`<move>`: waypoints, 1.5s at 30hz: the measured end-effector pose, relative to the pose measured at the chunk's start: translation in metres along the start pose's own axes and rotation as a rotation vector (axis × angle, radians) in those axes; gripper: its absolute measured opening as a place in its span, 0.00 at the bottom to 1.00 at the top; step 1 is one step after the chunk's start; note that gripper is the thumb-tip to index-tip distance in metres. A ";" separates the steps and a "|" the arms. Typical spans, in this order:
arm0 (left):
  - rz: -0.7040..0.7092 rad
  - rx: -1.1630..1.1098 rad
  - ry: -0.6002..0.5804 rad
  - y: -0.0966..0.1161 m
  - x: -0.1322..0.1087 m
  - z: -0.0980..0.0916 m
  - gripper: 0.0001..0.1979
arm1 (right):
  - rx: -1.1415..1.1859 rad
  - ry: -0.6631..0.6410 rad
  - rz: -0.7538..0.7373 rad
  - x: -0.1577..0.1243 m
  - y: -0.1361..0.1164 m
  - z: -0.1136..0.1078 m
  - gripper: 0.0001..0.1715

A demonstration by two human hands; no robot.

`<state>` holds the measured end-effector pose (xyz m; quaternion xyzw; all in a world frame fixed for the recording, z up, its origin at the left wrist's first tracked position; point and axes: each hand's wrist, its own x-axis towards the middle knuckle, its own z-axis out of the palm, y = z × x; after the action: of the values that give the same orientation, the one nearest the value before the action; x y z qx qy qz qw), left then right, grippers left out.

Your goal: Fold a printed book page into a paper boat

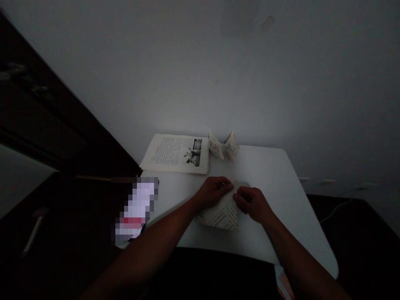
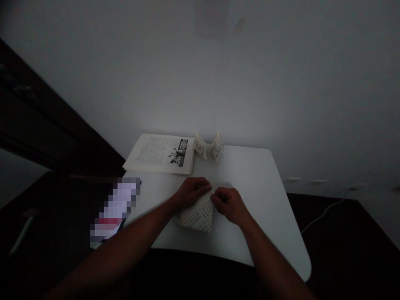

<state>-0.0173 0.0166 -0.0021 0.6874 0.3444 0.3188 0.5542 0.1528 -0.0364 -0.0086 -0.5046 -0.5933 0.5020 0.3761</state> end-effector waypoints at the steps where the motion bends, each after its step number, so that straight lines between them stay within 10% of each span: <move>1: -0.007 -0.005 0.009 0.000 0.000 0.000 0.15 | 0.006 -0.003 -0.003 0.000 0.000 0.000 0.19; 26: -0.015 -0.004 0.444 0.003 0.003 -0.003 0.14 | 0.161 0.039 0.121 0.000 -0.003 0.004 0.18; 45: -0.082 -0.450 0.115 -0.004 0.005 -0.012 0.17 | 0.366 0.334 -0.043 0.008 0.002 -0.003 0.16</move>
<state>-0.0247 0.0277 -0.0038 0.5127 0.3230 0.4035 0.6855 0.1548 -0.0281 -0.0106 -0.4915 -0.4326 0.5026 0.5646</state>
